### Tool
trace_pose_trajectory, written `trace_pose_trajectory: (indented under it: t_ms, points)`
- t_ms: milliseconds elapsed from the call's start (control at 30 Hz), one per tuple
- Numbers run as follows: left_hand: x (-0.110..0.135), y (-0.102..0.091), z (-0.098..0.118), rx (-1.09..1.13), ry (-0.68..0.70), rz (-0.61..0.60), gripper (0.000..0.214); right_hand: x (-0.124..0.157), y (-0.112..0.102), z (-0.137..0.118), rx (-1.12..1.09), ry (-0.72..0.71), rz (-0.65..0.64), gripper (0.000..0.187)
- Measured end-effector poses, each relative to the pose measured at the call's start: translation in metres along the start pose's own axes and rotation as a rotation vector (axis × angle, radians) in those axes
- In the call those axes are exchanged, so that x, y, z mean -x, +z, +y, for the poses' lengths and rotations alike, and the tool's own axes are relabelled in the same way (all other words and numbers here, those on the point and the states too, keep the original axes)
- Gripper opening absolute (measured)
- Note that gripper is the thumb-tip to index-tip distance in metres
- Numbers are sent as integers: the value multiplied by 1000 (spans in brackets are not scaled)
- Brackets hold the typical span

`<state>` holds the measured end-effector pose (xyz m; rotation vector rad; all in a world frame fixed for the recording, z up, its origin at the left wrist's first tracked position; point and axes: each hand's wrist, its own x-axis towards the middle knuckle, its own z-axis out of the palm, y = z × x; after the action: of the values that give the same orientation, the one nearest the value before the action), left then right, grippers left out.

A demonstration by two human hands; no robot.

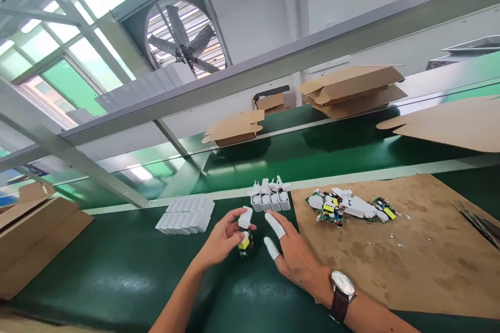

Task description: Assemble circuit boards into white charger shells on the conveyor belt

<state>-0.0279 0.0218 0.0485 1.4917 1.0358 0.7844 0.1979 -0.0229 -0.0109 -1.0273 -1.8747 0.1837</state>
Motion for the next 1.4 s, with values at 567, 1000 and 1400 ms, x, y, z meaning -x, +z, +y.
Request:
trace_pose_trajectory:
  t_ms: [567,1000,1400]
  points:
    - [34,-73,-23,-1312,-36,702,8,0,-4,-3,31,-151,-594,62]
    - [10,-5,-15,-875,259,132,5,-3,-8,-14,21,-237,-408,55]
    - [-2,-10,-39,-677,311,218,15,-7,-11,-10,-74,-204,-515,9]
